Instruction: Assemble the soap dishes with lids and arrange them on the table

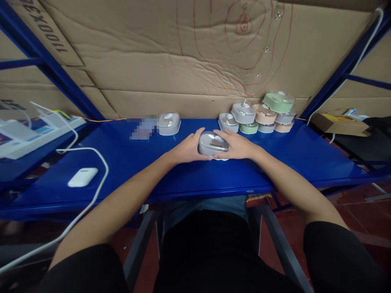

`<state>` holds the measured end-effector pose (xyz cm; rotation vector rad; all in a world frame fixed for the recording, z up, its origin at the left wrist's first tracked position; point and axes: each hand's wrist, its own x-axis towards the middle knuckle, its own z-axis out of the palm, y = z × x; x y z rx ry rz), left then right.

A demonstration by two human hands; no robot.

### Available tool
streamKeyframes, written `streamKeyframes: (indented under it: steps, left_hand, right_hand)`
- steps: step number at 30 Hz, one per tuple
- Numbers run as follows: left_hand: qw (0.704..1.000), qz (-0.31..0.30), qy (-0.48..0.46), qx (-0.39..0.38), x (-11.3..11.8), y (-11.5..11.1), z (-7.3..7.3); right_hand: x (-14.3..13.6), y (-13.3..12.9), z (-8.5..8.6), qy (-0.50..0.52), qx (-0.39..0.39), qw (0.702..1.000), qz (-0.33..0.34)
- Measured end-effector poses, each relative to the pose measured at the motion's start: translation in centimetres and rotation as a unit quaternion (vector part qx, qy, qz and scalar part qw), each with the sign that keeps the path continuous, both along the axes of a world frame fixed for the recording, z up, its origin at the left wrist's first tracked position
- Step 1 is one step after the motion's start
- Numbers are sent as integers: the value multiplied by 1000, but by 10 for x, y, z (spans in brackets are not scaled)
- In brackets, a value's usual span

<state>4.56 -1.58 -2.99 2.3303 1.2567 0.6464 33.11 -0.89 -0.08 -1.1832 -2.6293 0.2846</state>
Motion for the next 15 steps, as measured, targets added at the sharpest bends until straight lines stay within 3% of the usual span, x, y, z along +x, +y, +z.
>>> streamKeyframes:
  steps: [7,15]
  left_hand:
    - [999,-2,35,-2,-2,2,3]
    - [999,-20,30,-11,-18,12,8]
  right_hand:
    - [-9,-5,-4,-43,16,999,-10]
    - [4,5,-8,6,6,999,50]
